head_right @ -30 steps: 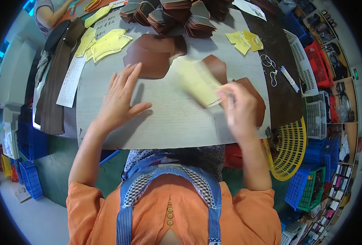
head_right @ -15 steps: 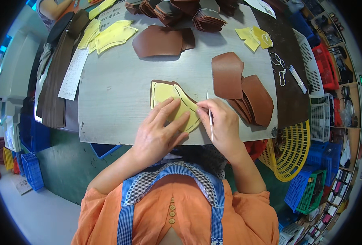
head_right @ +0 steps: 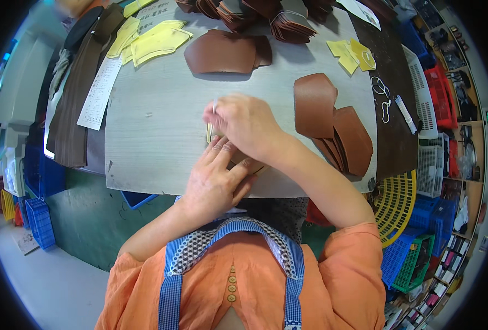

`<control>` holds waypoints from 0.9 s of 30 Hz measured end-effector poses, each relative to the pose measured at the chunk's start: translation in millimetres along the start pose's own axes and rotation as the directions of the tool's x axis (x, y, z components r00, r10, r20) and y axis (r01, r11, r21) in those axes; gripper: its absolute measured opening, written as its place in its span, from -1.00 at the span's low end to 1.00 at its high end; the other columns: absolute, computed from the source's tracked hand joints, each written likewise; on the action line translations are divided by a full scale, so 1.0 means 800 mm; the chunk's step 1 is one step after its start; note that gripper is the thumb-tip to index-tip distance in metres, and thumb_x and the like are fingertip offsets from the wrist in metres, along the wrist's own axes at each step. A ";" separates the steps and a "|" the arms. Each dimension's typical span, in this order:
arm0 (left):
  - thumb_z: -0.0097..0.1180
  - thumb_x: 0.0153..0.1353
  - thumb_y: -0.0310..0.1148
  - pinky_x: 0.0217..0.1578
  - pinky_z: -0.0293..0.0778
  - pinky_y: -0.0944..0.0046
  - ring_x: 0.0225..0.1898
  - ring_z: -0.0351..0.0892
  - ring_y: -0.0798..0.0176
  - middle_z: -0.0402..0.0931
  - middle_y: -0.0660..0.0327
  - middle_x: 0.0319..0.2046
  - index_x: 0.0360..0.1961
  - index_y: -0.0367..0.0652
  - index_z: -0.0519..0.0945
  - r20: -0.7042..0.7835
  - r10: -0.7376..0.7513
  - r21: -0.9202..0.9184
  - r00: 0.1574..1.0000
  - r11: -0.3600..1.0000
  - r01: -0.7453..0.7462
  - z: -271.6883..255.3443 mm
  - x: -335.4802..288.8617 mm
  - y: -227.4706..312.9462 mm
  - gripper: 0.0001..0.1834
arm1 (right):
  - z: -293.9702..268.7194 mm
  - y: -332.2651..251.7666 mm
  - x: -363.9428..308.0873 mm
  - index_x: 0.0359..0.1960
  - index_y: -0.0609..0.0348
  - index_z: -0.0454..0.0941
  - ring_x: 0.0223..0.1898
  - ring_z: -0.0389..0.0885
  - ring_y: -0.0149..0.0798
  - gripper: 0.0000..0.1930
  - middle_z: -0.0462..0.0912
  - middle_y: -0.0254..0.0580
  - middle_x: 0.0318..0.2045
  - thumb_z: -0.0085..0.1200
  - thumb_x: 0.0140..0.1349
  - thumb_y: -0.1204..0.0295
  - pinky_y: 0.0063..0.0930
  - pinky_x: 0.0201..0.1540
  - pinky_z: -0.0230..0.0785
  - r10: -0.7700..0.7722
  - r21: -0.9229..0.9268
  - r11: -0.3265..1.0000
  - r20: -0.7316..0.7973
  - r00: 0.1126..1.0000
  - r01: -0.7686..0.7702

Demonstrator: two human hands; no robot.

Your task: Use a plastic stencil and a silver pen to mark tracing lines onto leather shoe components for later assembly.

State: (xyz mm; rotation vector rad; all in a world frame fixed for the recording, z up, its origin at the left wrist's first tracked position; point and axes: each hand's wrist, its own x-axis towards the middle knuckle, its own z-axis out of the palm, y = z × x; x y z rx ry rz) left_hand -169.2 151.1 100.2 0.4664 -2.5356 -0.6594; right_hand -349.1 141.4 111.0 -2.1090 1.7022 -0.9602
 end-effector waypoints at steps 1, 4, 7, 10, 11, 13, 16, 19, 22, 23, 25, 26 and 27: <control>0.37 0.14 -0.28 0.35 0.34 -0.24 0.32 0.44 -0.22 0.43 -0.19 0.23 0.03 -0.07 0.70 0.008 -0.009 0.000 1.000 1.000 0.009 0.001 0.001 0.001 -0.60 | 0.001 0.002 0.005 -0.21 0.25 0.67 -0.33 0.71 -0.17 -0.77 0.69 -0.08 -0.38 0.08 0.44 0.33 -0.34 -0.23 0.51 0.059 -0.086 0.994 -0.020 0.998 -0.061; 0.34 0.18 -0.27 0.35 0.34 -0.24 0.35 0.42 -0.22 0.42 -0.17 0.26 0.05 -0.06 0.69 0.011 -0.013 0.029 1.000 1.000 0.012 -0.001 0.001 0.001 -0.61 | -0.021 0.005 0.014 -0.23 0.24 0.67 -0.37 0.71 -0.19 -0.78 0.67 -0.13 -0.43 0.03 0.47 0.38 -0.34 -0.27 0.50 0.287 0.034 0.958 -0.092 0.953 -0.285; 0.33 0.20 -0.28 0.35 0.35 -0.22 0.36 0.42 -0.21 0.41 -0.14 0.29 0.08 -0.04 0.67 0.033 -0.012 0.071 0.999 0.997 0.009 0.003 0.001 -0.004 -0.60 | -0.040 0.007 -0.025 -0.26 0.15 0.66 -0.36 0.68 -0.04 -0.78 0.66 -0.14 -0.51 0.05 0.44 0.30 -0.13 -0.24 0.49 0.358 0.089 0.931 -0.056 0.932 -0.353; 0.33 0.19 -0.30 0.33 0.38 -0.20 0.34 0.44 -0.20 0.42 -0.12 0.29 0.08 -0.02 0.67 0.036 -0.016 0.082 0.999 0.997 0.013 0.000 0.008 -0.005 -0.60 | -0.062 -0.010 -0.065 -0.25 0.16 0.67 -0.34 0.66 0.01 -0.80 0.65 -0.10 -0.49 0.06 0.43 0.35 -0.14 -0.23 0.49 0.293 -0.024 0.956 0.005 0.956 -0.293; 0.34 0.18 -0.31 0.30 0.40 -0.19 0.33 0.46 -0.18 0.43 -0.11 0.29 0.08 0.00 0.68 0.026 -0.025 0.069 0.999 0.997 0.023 -0.001 0.011 -0.004 -0.60 | -0.071 -0.015 -0.078 -0.26 0.17 0.67 -0.33 0.66 0.02 -0.83 0.64 -0.07 -0.47 0.08 0.41 0.37 -0.14 -0.22 0.49 0.357 -0.038 0.933 -0.001 0.934 -0.357; 0.34 0.17 -0.30 0.29 0.41 -0.16 0.33 0.46 -0.16 0.45 -0.06 0.28 0.07 0.04 0.68 0.014 -0.030 0.047 0.999 0.998 0.030 -0.002 0.014 -0.004 -0.61 | -0.078 -0.027 -0.097 -0.27 0.17 0.67 -0.31 0.65 0.04 -0.85 0.64 -0.04 -0.45 0.10 0.40 0.40 -0.13 -0.20 0.49 0.417 -0.055 0.907 -0.013 0.909 -0.417; 0.35 0.15 -0.26 0.27 0.41 -0.11 0.34 0.44 -0.11 0.48 0.05 0.28 0.03 0.09 0.69 0.061 0.001 0.076 0.998 0.997 -0.006 -0.016 0.022 -0.004 -0.63 | -0.080 -0.055 -0.118 -0.28 0.21 0.67 -0.28 0.65 0.04 -0.89 0.64 0.00 -0.40 0.17 0.35 0.45 -0.17 -0.21 0.48 0.285 0.054 0.957 0.023 0.958 -0.286; 0.38 0.09 -0.17 0.27 0.36 -0.07 0.33 0.41 -0.05 0.49 0.13 0.27 -0.10 0.05 0.64 0.158 0.101 0.175 0.982 0.976 -0.129 -0.025 0.044 -0.017 -0.65 | -0.074 -0.043 -0.121 -0.26 0.20 0.68 -0.27 0.65 0.05 -0.89 0.65 -0.02 -0.36 0.18 0.34 0.44 -0.16 -0.21 0.48 0.239 -0.076 0.968 0.016 0.971 -0.238; 0.47 -0.02 -0.17 0.26 0.34 -0.10 0.23 0.46 -0.05 0.50 0.09 0.12 -0.08 -0.01 0.58 0.211 0.119 0.134 0.970 0.980 -0.149 -0.031 0.067 -0.022 -0.52 | -0.073 -0.039 -0.117 -0.20 0.25 0.66 -0.22 0.65 0.02 -0.86 0.62 -0.05 -0.36 0.13 0.40 0.43 -0.20 -0.15 0.48 0.515 0.112 0.850 0.024 0.857 -0.514; 0.54 -0.10 -0.16 0.27 0.33 -0.12 0.18 0.48 -0.03 0.51 0.09 0.01 -0.03 -0.02 0.55 0.276 0.058 0.095 0.959 0.992 -0.087 -0.034 0.074 -0.023 -0.41 | -0.065 -0.036 -0.110 -0.18 0.25 0.65 -0.23 0.66 0.02 -0.88 0.63 -0.05 -0.35 0.14 0.39 0.45 -0.20 -0.17 0.49 0.368 0.036 0.929 -0.156 0.917 -0.367; 0.57 -0.14 -0.15 0.31 0.30 -0.13 0.14 0.48 -0.03 0.48 0.10 -0.06 0.00 -0.05 0.52 0.254 0.106 0.027 0.961 0.993 -0.117 -0.032 0.080 -0.039 -0.33 | -0.044 -0.026 -0.103 -0.16 0.23 0.62 -0.32 0.68 0.01 -0.87 0.66 -0.05 -0.32 0.25 0.30 0.49 -0.24 -0.24 0.51 0.162 -0.113 0.973 -0.284 0.945 -0.200; 0.61 -0.18 -0.15 0.35 0.27 -0.14 0.10 0.49 -0.03 0.44 0.12 -0.14 0.03 -0.08 0.49 0.237 0.148 -0.054 0.960 0.989 -0.140 -0.033 0.087 -0.047 -0.26 | -0.043 -0.025 -0.106 -0.16 0.23 0.62 -0.32 0.68 0.01 -0.87 0.66 -0.05 -0.32 0.25 0.30 0.49 -0.24 -0.24 0.51 0.153 -0.122 0.973 -0.295 0.943 -0.195; 0.60 -0.12 -0.16 0.40 0.22 -0.12 0.21 0.44 -0.06 0.45 0.07 0.03 0.17 -0.14 0.46 0.295 0.027 0.000 0.955 1.000 -0.029 -0.041 0.093 -0.050 -0.18 | -0.041 -0.026 -0.111 -0.14 0.22 0.61 -0.31 0.69 0.03 -0.82 0.67 -0.03 -0.30 0.28 0.28 0.47 -0.21 -0.22 0.53 0.258 -0.034 0.960 -0.274 0.926 -0.277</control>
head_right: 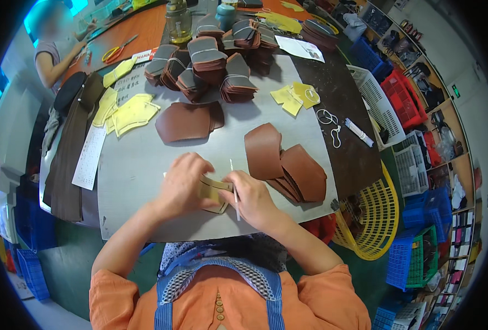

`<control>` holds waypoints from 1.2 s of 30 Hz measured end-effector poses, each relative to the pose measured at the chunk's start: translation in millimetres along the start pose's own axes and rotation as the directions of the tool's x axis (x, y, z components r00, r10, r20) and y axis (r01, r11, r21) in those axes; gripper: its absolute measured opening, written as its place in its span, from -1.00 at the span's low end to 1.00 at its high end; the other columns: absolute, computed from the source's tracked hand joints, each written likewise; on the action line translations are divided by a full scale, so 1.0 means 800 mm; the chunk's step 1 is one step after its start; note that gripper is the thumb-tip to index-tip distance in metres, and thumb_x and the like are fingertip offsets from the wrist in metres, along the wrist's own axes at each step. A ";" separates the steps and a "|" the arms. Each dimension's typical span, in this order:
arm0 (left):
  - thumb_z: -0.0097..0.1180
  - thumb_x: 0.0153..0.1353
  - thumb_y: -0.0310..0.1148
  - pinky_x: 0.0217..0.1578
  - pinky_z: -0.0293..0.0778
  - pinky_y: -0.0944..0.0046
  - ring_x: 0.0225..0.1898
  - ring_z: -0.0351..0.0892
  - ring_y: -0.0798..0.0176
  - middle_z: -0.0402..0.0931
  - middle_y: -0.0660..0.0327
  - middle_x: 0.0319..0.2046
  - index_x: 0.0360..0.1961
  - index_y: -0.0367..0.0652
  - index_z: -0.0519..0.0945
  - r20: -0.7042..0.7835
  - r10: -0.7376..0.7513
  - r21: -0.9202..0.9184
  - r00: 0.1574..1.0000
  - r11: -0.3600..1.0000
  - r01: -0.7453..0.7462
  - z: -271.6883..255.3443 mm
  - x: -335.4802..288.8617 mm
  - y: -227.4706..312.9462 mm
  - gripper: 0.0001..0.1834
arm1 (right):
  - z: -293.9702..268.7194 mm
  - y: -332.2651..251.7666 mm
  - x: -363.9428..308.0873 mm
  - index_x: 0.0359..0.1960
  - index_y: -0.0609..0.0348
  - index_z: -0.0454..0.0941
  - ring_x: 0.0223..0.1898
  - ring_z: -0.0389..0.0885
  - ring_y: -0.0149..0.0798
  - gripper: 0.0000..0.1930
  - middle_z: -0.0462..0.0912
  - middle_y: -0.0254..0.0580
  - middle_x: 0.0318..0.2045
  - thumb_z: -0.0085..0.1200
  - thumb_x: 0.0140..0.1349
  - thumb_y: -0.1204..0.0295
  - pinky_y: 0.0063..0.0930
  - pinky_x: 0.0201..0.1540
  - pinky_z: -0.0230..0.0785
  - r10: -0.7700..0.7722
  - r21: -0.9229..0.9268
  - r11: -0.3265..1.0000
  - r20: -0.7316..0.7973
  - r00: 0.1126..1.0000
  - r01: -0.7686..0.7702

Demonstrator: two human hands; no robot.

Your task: Use a plastic stencil and a silver pen to mark tracing lines onto leather shoe components for later assembly.

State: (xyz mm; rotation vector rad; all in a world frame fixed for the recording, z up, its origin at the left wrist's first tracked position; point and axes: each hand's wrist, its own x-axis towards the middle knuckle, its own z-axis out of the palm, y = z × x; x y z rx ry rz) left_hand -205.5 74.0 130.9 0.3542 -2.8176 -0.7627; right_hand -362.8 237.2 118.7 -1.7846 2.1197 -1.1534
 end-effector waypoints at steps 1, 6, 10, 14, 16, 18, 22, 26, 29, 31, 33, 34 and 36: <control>0.60 -0.12 -0.16 0.40 0.22 -0.12 0.21 0.44 -0.06 0.45 0.07 0.03 0.17 -0.14 0.46 -0.002 0.006 0.004 1.000 1.000 -0.006 -0.006 0.004 -0.012 -0.18 | -0.002 0.001 -0.003 -0.12 0.22 0.60 -0.31 0.69 0.05 -0.78 0.68 0.00 -0.28 0.32 0.25 0.44 -0.19 -0.20 0.54 0.105 0.061 0.992 0.036 0.994 -0.107; 0.45 0.08 -0.06 0.49 0.07 -0.19 0.51 0.13 -0.12 0.24 -0.01 0.41 0.42 -0.14 0.38 -0.180 -0.121 0.315 0.976 0.933 0.173 -0.015 -0.032 -0.055 -0.09 | -0.100 0.052 0.008 -0.23 0.27 0.65 -0.31 0.68 0.11 -0.92 0.69 0.01 -0.35 0.21 0.33 0.50 -0.20 -0.21 0.52 0.066 -0.356 0.923 -0.234 0.970 -0.149; 0.40 0.13 -0.02 0.51 -0.04 -0.32 0.56 0.05 -0.11 0.25 0.04 0.42 0.42 -0.04 0.40 0.081 -0.044 0.131 0.996 0.991 0.033 -0.016 -0.074 -0.006 -0.15 | -0.116 0.042 -0.014 -0.15 0.30 0.68 -0.44 0.58 -0.36 -0.88 0.63 -0.21 -0.40 0.18 0.40 0.50 -0.47 -0.35 0.43 0.340 0.091 0.941 -0.244 0.908 -0.327; 0.45 0.09 -0.15 0.44 0.12 -0.35 0.47 0.24 -0.14 0.34 0.02 0.35 0.26 -0.04 0.56 0.007 -0.029 0.016 1.000 0.999 0.029 0.008 -0.095 0.028 -0.32 | -0.066 0.014 -0.029 -0.15 0.33 0.68 -0.42 0.56 -0.54 -0.87 0.65 -0.34 -0.42 0.21 0.40 0.50 -0.62 -0.34 0.40 0.412 0.363 0.852 -0.022 0.911 -0.377; 0.46 0.07 -0.23 0.36 0.29 -0.29 0.37 0.38 -0.15 0.41 -0.02 0.28 0.16 -0.06 0.64 -0.262 0.061 -0.075 0.963 0.994 -0.083 0.029 -0.086 0.029 -0.42 | -0.033 0.008 -0.030 -0.15 0.33 0.69 -0.38 0.61 -0.46 -0.87 0.71 -0.24 -0.37 0.25 0.34 0.52 -0.55 -0.26 0.45 0.350 0.315 0.889 0.001 0.937 -0.332; 0.46 0.06 -0.26 0.34 0.34 -0.24 0.34 0.41 -0.15 0.43 -0.03 0.26 0.14 -0.06 0.66 -0.267 0.027 -0.085 0.963 0.995 -0.052 0.042 -0.076 0.045 -0.44 | -0.013 -0.005 -0.027 -0.17 0.30 0.68 -0.39 0.64 -0.31 -0.86 0.68 -0.15 -0.40 0.26 0.34 0.48 -0.46 -0.28 0.46 0.316 0.259 0.914 0.022 0.948 -0.311; 0.43 0.09 -0.23 0.35 0.36 -0.17 0.35 0.40 -0.19 0.42 -0.06 0.29 0.14 -0.05 0.67 -0.245 -0.005 -0.039 0.970 0.999 -0.004 0.055 -0.075 0.051 -0.46 | -0.003 -0.007 -0.027 -0.12 0.29 0.63 -0.41 0.61 -0.15 -0.79 0.57 -0.12 -0.43 0.26 0.36 0.39 -0.36 -0.29 0.45 0.072 -0.118 0.991 0.026 0.997 -0.068; 0.39 0.13 -0.22 0.37 0.32 -0.22 0.39 0.37 -0.21 0.39 -0.08 0.32 0.14 -0.05 0.67 -0.230 -0.006 -0.026 0.973 1.000 0.000 0.052 -0.080 0.049 -0.48 | -0.011 -0.018 0.003 -0.06 0.34 0.59 -0.38 0.64 -0.15 -0.73 0.59 -0.07 -0.38 0.19 0.43 0.33 -0.32 -0.28 0.47 0.094 0.089 0.993 -0.127 0.988 -0.083; 0.38 0.11 -0.25 0.37 0.32 -0.24 0.38 0.37 -0.21 0.40 -0.11 0.30 0.11 -0.05 0.69 -0.244 0.003 -0.047 0.970 0.999 -0.015 0.052 -0.078 0.048 -0.51 | -0.010 -0.012 0.024 -0.10 0.34 0.61 -0.34 0.68 -0.16 -0.72 0.65 -0.06 -0.33 0.16 0.45 0.29 -0.33 -0.27 0.49 0.223 0.376 0.904 -0.011 0.975 -0.202; 0.39 0.11 -0.24 0.37 0.31 -0.25 0.38 0.37 -0.22 0.40 -0.14 0.29 0.06 -0.06 0.70 -0.230 0.001 -0.056 0.973 0.998 -0.014 0.050 -0.078 0.046 -0.55 | 0.007 -0.022 0.051 -0.23 0.28 0.67 -0.28 0.72 -0.14 -0.75 0.69 -0.07 -0.36 0.11 0.47 0.31 -0.31 -0.24 0.52 0.116 0.365 0.916 0.148 0.982 -0.163; 0.39 0.10 -0.24 0.38 0.31 -0.25 0.38 0.38 -0.22 0.40 -0.16 0.28 0.01 -0.08 0.72 -0.217 0.007 -0.062 0.976 0.998 -0.020 0.050 -0.080 0.045 -0.58 | 0.045 -0.022 0.072 -0.24 0.22 0.67 -0.28 0.70 -0.03 -0.76 0.68 -0.07 -0.39 0.12 0.44 0.29 -0.19 -0.20 0.52 -0.187 0.257 0.958 0.233 0.954 0.125; 0.39 0.10 -0.25 0.38 0.31 -0.25 0.38 0.38 -0.23 0.39 -0.17 0.27 -0.04 -0.10 0.72 -0.213 0.018 -0.065 0.977 0.997 -0.032 0.053 -0.080 0.045 -0.62 | 0.056 -0.023 0.079 -0.24 0.22 0.67 -0.28 0.70 -0.03 -0.76 0.68 -0.07 -0.39 0.12 0.44 0.29 -0.19 -0.20 0.52 -0.184 0.253 0.959 0.230 0.956 0.124; 0.39 0.10 -0.25 0.38 0.31 -0.25 0.38 0.38 -0.23 0.39 -0.19 0.27 -0.10 -0.11 0.73 -0.206 0.025 -0.072 0.978 0.997 -0.041 0.054 -0.079 0.044 -0.66 | 0.072 -0.021 0.089 -0.25 0.18 0.67 -0.27 0.66 0.05 -0.77 0.68 -0.08 -0.41 0.13 0.40 0.26 -0.08 -0.17 0.50 -0.137 0.059 0.990 0.227 0.964 0.127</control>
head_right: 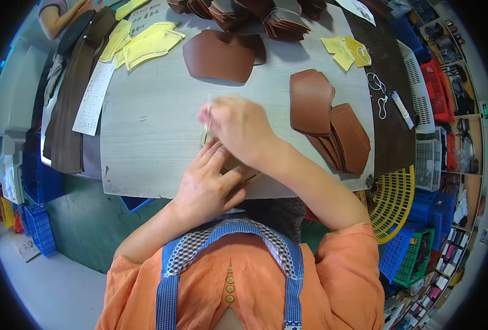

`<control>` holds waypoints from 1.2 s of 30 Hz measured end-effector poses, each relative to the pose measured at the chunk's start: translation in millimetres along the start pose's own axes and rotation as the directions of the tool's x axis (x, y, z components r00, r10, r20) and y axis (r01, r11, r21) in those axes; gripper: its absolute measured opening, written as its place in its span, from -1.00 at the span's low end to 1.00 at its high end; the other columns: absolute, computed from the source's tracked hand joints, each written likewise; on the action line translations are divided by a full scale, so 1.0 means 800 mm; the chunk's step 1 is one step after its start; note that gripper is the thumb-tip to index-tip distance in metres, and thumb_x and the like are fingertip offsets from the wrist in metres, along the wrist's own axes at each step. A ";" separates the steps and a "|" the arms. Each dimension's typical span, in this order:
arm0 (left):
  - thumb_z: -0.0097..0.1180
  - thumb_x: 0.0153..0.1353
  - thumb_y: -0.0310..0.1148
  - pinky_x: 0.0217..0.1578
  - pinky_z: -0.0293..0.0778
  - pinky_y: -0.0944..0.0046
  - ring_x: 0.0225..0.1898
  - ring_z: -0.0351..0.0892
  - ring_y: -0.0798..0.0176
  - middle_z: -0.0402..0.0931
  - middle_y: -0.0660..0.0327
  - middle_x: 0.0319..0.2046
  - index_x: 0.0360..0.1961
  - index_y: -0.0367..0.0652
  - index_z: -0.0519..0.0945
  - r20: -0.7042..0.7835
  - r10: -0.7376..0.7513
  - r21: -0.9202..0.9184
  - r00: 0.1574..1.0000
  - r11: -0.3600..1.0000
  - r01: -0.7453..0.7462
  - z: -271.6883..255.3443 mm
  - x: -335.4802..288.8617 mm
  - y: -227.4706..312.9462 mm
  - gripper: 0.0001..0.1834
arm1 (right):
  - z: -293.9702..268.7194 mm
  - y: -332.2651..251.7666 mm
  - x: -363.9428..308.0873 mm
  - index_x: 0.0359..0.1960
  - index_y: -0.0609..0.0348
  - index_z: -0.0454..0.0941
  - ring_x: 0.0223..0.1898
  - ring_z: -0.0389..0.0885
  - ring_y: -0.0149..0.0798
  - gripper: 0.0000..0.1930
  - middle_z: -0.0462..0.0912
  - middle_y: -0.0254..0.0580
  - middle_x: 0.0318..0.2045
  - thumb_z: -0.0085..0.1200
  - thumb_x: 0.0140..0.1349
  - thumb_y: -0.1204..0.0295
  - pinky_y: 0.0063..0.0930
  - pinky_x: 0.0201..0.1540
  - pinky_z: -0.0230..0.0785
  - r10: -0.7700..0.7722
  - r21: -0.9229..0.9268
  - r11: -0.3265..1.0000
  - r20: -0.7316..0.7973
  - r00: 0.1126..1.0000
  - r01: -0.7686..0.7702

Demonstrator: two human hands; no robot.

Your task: Use a plastic stencil and a silver pen to mark tracing lines onto leather shoe components for later assembly.

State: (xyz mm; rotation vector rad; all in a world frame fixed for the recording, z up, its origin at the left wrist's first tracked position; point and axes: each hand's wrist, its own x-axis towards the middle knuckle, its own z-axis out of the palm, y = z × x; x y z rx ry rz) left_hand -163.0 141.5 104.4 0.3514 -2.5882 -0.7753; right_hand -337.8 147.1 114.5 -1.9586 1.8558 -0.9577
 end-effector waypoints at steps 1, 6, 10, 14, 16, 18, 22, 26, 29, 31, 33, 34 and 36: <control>0.36 0.12 -0.25 0.40 0.28 -0.23 0.39 0.36 -0.22 0.38 -0.17 0.28 -0.02 -0.08 0.70 0.019 -0.002 0.026 1.000 1.000 0.001 -0.002 0.003 0.001 -0.62 | -0.003 0.005 0.006 -0.25 0.18 0.67 -0.27 0.66 0.05 -0.77 0.68 -0.08 -0.41 0.13 0.40 0.26 -0.08 -0.17 0.50 0.005 -0.002 1.000 -0.001 1.000 -0.005; 0.26 0.21 -0.32 0.39 0.28 -0.18 0.40 0.36 -0.18 0.38 -0.13 0.26 0.08 -0.06 0.64 0.017 -0.020 0.078 1.000 0.997 0.018 -0.001 0.000 0.002 -0.62 | -0.038 0.016 -0.021 -0.23 0.24 0.67 -0.45 0.68 -0.18 -0.79 0.66 -0.11 -0.48 0.00 0.48 0.42 -0.34 -0.32 0.49 0.153 0.008 0.988 -0.100 0.983 -0.153; 0.38 0.14 -0.30 0.36 0.34 -0.23 0.36 0.41 -0.21 0.41 -0.09 0.25 0.05 -0.01 0.67 0.014 -0.019 0.067 1.000 0.998 0.018 0.000 0.001 0.000 -0.59 | -0.058 -0.005 -0.082 -0.25 0.21 0.65 -0.41 0.63 -0.05 -0.82 0.64 -0.08 -0.46 0.05 0.45 0.41 -0.21 -0.31 0.44 0.208 -0.048 0.977 -0.038 0.977 -0.209; 0.44 0.07 -0.25 0.34 0.38 -0.18 0.34 0.44 -0.14 0.46 0.06 0.23 0.04 0.06 0.68 0.015 -0.038 0.039 0.999 0.999 0.037 -0.008 0.006 -0.004 -0.54 | -0.075 -0.022 -0.113 -0.27 0.17 0.64 -0.34 0.64 0.04 -0.83 0.62 -0.05 -0.46 0.08 0.43 0.36 -0.14 -0.27 0.45 0.220 -0.090 0.972 0.025 0.975 -0.217; 0.45 0.05 -0.23 0.34 0.38 -0.17 0.34 0.43 -0.11 0.48 0.13 0.23 0.04 0.07 0.69 0.035 -0.036 0.021 0.999 0.999 0.035 -0.014 0.016 -0.005 -0.53 | -0.071 -0.023 -0.122 -0.28 0.17 0.64 -0.38 0.63 0.03 -0.81 0.61 -0.06 -0.49 0.08 0.44 0.35 -0.15 -0.29 0.44 0.095 -0.046 0.994 -0.024 0.995 -0.096; 0.48 0.00 -0.19 0.36 0.34 -0.17 0.36 0.41 -0.02 0.50 0.26 0.23 -0.04 0.08 0.67 0.106 0.013 0.142 0.994 0.989 -0.028 -0.025 0.029 -0.006 -0.56 | -0.065 -0.025 -0.125 -0.29 0.18 0.65 -0.41 0.62 0.02 -0.81 0.59 -0.11 -0.52 0.11 0.43 0.35 -0.16 -0.30 0.44 0.008 -0.087 0.996 -0.027 1.000 -0.010; 0.57 -0.12 -0.13 0.39 0.28 -0.21 0.31 0.42 0.07 0.50 0.25 0.13 -0.03 0.03 0.54 0.216 0.115 0.117 0.969 0.983 -0.143 -0.034 0.060 -0.026 -0.38 | -0.076 -0.020 -0.122 -0.21 0.17 0.63 -0.27 0.62 0.05 -0.90 0.62 -0.05 -0.34 0.19 0.35 0.42 -0.16 -0.21 0.45 0.395 0.118 0.913 -0.030 0.918 -0.390; 0.63 -0.21 -0.16 0.40 0.26 -0.21 0.27 0.43 -0.01 0.49 0.18 0.10 0.02 -0.06 0.51 0.274 0.059 0.041 0.960 0.996 -0.073 -0.036 0.086 -0.038 -0.26 | -0.039 -0.003 -0.110 0.00 0.16 0.55 -0.29 0.62 0.07 -0.70 0.56 -0.01 -0.26 0.30 0.27 0.46 -0.17 -0.24 0.47 0.166 -0.041 0.983 -0.191 0.967 -0.177; 0.59 -0.10 -0.10 0.45 0.19 -0.13 0.28 0.41 -0.09 0.45 0.08 0.15 0.18 -0.16 0.48 -0.033 0.042 0.093 0.999 0.995 -0.039 -0.054 0.094 -0.081 -0.17 | -0.054 0.003 -0.121 -0.12 0.25 0.59 -0.31 0.67 0.02 -0.80 0.64 0.01 -0.30 0.30 0.28 0.49 -0.23 -0.22 0.50 0.333 0.105 0.943 -0.266 0.905 -0.316; 0.51 -0.01 -0.01 0.48 0.12 -0.16 0.42 0.28 -0.12 0.40 0.04 0.26 0.31 -0.12 0.45 -0.104 -0.018 0.361 0.994 0.931 0.055 -0.066 0.078 -0.103 -0.13 | -0.089 0.032 -0.127 -0.20 0.31 0.62 -0.33 0.69 -0.06 -0.87 0.67 0.01 -0.33 0.25 0.33 0.49 -0.29 -0.21 0.51 0.394 0.101 0.915 -0.425 0.815 -0.390; 0.46 0.03 0.01 0.49 0.07 -0.22 0.47 0.21 -0.12 0.35 0.03 0.31 0.33 -0.08 0.45 0.016 -0.053 0.362 0.998 0.931 0.044 -0.073 0.052 -0.097 -0.15 | -0.135 0.048 -0.138 -0.21 0.33 0.65 -0.34 0.68 -0.12 -0.87 0.68 -0.02 -0.35 0.21 0.38 0.48 -0.33 -0.21 0.50 0.248 -0.244 0.884 -0.480 0.841 -0.400; 0.41 0.08 0.03 0.50 0.02 -0.28 0.52 0.14 -0.13 0.31 0.03 0.37 0.35 -0.04 0.45 0.137 -0.078 0.356 0.988 0.934 0.024 -0.074 0.039 -0.087 -0.17 | -0.148 0.053 -0.148 -0.19 0.34 0.65 -0.35 0.67 -0.17 -0.86 0.68 -0.04 -0.35 0.18 0.40 0.48 -0.35 -0.22 0.50 0.219 -0.215 0.903 -0.512 0.831 -0.371; 0.42 0.08 -0.03 0.48 0.04 -0.33 0.50 0.19 -0.12 0.33 0.04 0.35 0.31 -0.02 0.50 0.208 -0.050 0.254 0.977 0.967 -0.005 -0.075 0.011 -0.054 -0.23 | -0.150 0.039 -0.157 -0.17 0.35 0.67 -0.36 0.64 -0.32 -0.85 0.69 -0.11 -0.36 0.15 0.44 0.49 -0.42 -0.23 0.48 0.303 -0.026 0.928 -0.528 0.793 -0.371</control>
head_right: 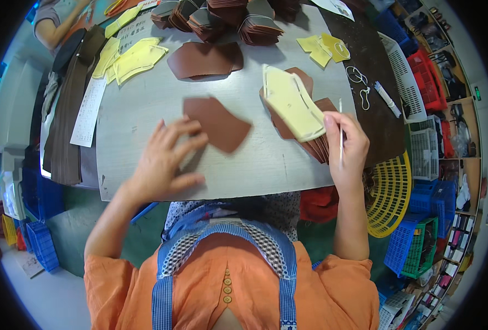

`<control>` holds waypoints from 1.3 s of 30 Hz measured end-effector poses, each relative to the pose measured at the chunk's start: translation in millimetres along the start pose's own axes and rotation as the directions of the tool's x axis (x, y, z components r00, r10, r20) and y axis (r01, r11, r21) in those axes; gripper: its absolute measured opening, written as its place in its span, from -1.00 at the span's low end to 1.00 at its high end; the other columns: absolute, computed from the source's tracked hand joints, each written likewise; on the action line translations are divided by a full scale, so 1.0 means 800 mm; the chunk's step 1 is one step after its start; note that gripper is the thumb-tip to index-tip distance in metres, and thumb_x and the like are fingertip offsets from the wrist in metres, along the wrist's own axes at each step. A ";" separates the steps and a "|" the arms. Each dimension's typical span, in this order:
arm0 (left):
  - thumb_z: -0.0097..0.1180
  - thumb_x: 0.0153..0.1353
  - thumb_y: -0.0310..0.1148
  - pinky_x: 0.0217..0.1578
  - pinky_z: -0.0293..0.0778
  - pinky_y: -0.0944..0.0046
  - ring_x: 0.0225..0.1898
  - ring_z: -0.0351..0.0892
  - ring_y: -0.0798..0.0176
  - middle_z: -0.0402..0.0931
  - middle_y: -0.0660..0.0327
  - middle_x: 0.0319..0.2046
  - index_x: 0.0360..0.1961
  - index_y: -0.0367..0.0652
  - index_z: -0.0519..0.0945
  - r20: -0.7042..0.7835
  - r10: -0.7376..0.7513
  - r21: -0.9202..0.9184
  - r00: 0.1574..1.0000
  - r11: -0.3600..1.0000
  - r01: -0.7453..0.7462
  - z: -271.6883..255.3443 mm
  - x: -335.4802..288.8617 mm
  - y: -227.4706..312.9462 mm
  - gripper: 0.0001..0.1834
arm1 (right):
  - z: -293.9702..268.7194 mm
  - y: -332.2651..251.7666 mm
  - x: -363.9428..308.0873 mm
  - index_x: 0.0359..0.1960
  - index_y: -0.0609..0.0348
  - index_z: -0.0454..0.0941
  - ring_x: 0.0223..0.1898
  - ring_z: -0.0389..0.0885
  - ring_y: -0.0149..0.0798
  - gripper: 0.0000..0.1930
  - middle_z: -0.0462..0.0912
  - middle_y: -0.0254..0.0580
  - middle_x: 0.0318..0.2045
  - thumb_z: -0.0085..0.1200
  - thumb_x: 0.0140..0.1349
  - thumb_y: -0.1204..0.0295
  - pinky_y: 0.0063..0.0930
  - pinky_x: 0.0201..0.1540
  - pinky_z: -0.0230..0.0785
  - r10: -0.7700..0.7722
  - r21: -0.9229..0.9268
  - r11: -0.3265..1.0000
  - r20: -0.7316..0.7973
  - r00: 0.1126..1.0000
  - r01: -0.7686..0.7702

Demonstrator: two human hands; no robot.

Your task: Use a plastic stencil and a silver pen to mark tracing lines onto leather shoe components for later assembly.

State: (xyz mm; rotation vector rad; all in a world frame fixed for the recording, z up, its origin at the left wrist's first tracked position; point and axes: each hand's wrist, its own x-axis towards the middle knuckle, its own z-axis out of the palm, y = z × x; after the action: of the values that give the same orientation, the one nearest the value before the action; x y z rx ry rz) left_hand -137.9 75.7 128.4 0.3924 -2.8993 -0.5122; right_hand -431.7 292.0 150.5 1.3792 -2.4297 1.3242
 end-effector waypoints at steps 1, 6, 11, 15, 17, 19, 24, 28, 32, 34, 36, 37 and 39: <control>0.43 0.08 -0.09 0.45 0.06 -0.38 0.47 0.23 -0.12 0.35 0.05 0.33 0.28 0.01 0.54 0.053 0.053 -0.102 0.997 0.994 -0.048 0.002 -0.011 0.015 -0.29 | 0.003 -0.006 -0.012 -0.17 0.35 0.67 -0.36 0.64 -0.32 -0.85 0.69 -0.11 -0.36 0.15 0.44 0.49 -0.42 -0.23 0.48 0.004 0.002 1.000 0.005 1.000 -0.004; 0.44 0.06 -0.24 0.35 0.33 -0.25 0.33 0.41 -0.11 0.44 -0.01 0.23 0.10 -0.05 0.67 -0.269 0.041 -0.245 0.962 0.963 -0.110 0.038 -0.013 0.064 -0.47 | 0.059 -0.045 -0.057 -0.18 0.30 0.70 -0.36 0.66 -0.37 -0.88 0.73 -0.13 -0.35 0.26 0.35 0.49 -0.49 -0.24 0.48 0.116 0.264 0.942 0.323 0.939 -0.207; 0.45 0.08 -0.26 0.31 0.41 -0.17 0.31 0.45 -0.16 0.45 -0.04 0.24 0.12 -0.03 0.68 -0.262 -0.029 -0.236 0.965 0.971 -0.035 0.062 0.004 0.088 -0.48 | 0.083 -0.052 -0.061 -0.12 0.25 0.66 -0.33 0.68 -0.19 -0.83 0.68 -0.11 -0.33 0.24 0.39 0.39 -0.34 -0.24 0.49 -0.087 0.033 0.996 0.314 0.946 0.081; 0.43 0.11 -0.23 0.31 0.41 -0.18 0.33 0.43 -0.15 0.44 -0.04 0.26 0.13 0.00 0.67 -0.249 -0.033 -0.211 0.968 0.977 -0.021 0.063 0.001 0.087 -0.49 | 0.082 -0.067 -0.037 -0.08 0.26 0.61 -0.29 0.66 -0.18 -0.81 0.62 -0.10 -0.30 0.12 0.48 0.36 -0.33 -0.21 0.50 -0.051 0.189 0.982 0.186 0.981 0.016; 0.43 0.12 -0.23 0.32 0.41 -0.18 0.34 0.43 -0.15 0.44 -0.03 0.27 0.13 0.01 0.67 -0.250 -0.032 -0.207 0.968 0.978 -0.021 0.064 0.002 0.087 -0.49 | 0.087 -0.061 -0.020 -0.09 0.31 0.62 -0.30 0.66 -0.19 -0.74 0.63 -0.09 -0.29 0.08 0.51 0.31 -0.33 -0.19 0.50 0.031 0.276 0.957 0.217 0.976 -0.092; 0.43 0.12 -0.23 0.32 0.40 -0.18 0.33 0.44 -0.16 0.44 -0.06 0.26 0.09 0.00 0.70 -0.255 -0.040 -0.207 0.966 0.978 -0.014 0.064 0.001 0.087 -0.53 | 0.096 -0.065 0.000 -0.08 0.30 0.63 -0.29 0.56 -0.52 -0.74 0.61 -0.31 -0.23 0.01 0.56 0.33 -0.62 -0.26 0.46 -0.061 0.441 0.891 0.353 0.934 -0.109; 0.44 0.08 -0.26 0.32 0.39 -0.21 0.31 0.46 -0.17 0.46 -0.08 0.21 0.00 -0.02 0.74 -0.265 -0.012 -0.226 0.964 0.973 -0.050 0.076 0.001 0.082 -0.59 | 0.179 -0.091 0.022 -0.21 0.24 0.68 -0.32 0.71 -0.20 -0.81 0.70 -0.08 -0.36 0.12 0.45 0.37 -0.36 -0.24 0.52 -0.448 0.316 0.890 0.469 0.761 0.328; 0.39 0.10 -0.32 0.31 0.39 -0.21 0.33 0.45 -0.17 0.46 -0.09 0.17 0.03 -0.01 0.72 -0.241 0.004 -0.220 0.970 0.974 -0.059 0.064 0.006 0.085 -0.59 | 0.194 -0.081 0.048 -0.26 0.23 0.67 -0.35 0.71 -0.17 -0.81 0.68 -0.09 -0.39 0.08 0.45 0.38 -0.34 -0.26 0.51 -0.364 0.154 0.932 0.391 0.846 0.329; 0.30 0.18 -0.36 0.33 0.38 -0.20 0.35 0.44 -0.15 0.42 -0.05 0.23 0.16 0.01 0.65 -0.200 0.003 -0.144 0.980 0.989 -0.033 0.069 0.001 0.083 -0.53 | 0.141 -0.065 0.036 -0.28 0.23 0.67 -0.43 0.66 -0.17 -0.80 0.64 -0.09 -0.44 0.05 0.46 0.40 -0.33 -0.30 0.47 -0.230 0.162 0.971 0.454 0.861 0.174; 0.31 0.18 -0.35 0.33 0.38 -0.20 0.35 0.45 -0.15 0.43 -0.04 0.22 0.16 0.01 0.65 -0.197 0.007 -0.142 0.980 0.989 -0.035 0.067 0.002 0.082 -0.53 | 0.117 -0.059 0.010 -0.28 0.19 0.66 -0.38 0.66 -0.06 -0.82 0.65 -0.08 -0.43 0.07 0.44 0.39 -0.23 -0.28 0.47 -0.231 0.135 0.972 0.461 0.857 0.190; 0.32 0.17 -0.35 0.34 0.38 -0.19 0.35 0.45 -0.14 0.44 -0.03 0.21 0.16 0.00 0.66 -0.190 0.011 -0.134 0.982 0.990 -0.037 0.065 0.004 0.082 -0.53 | 0.093 -0.057 -0.009 -0.29 0.15 0.66 -0.34 0.66 0.05 -0.84 0.66 -0.07 -0.41 0.09 0.42 0.38 -0.13 -0.26 0.48 -0.234 0.114 0.972 0.465 0.854 0.205; 0.33 0.15 -0.34 0.32 0.40 -0.17 0.33 0.47 -0.13 0.45 0.00 0.22 0.16 0.03 0.66 -0.194 -0.002 -0.124 0.981 0.992 -0.023 0.065 0.004 0.082 -0.52 | 0.081 -0.059 -0.014 -0.29 0.15 0.66 -0.32 0.65 0.03 -0.86 0.66 -0.08 -0.42 0.12 0.40 0.39 -0.14 -0.24 0.47 -0.171 0.048 0.984 0.484 0.858 0.169; 0.35 0.13 -0.33 0.31 0.42 -0.15 0.32 0.48 -0.12 0.47 0.03 0.22 0.15 0.06 0.66 -0.199 -0.008 -0.112 0.980 0.994 -0.015 0.064 0.007 0.082 -0.50 | 0.068 -0.061 -0.026 -0.29 0.15 0.65 -0.31 0.65 0.02 -0.87 0.65 -0.08 -0.42 0.14 0.38 0.39 -0.15 -0.23 0.47 -0.104 -0.022 0.991 0.495 0.863 0.132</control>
State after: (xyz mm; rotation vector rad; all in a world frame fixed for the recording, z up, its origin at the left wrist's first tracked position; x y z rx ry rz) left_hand -169.0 149.2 105.2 0.3975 -2.6638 -0.5971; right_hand -365.4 256.4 139.2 2.0241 -2.5832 0.9532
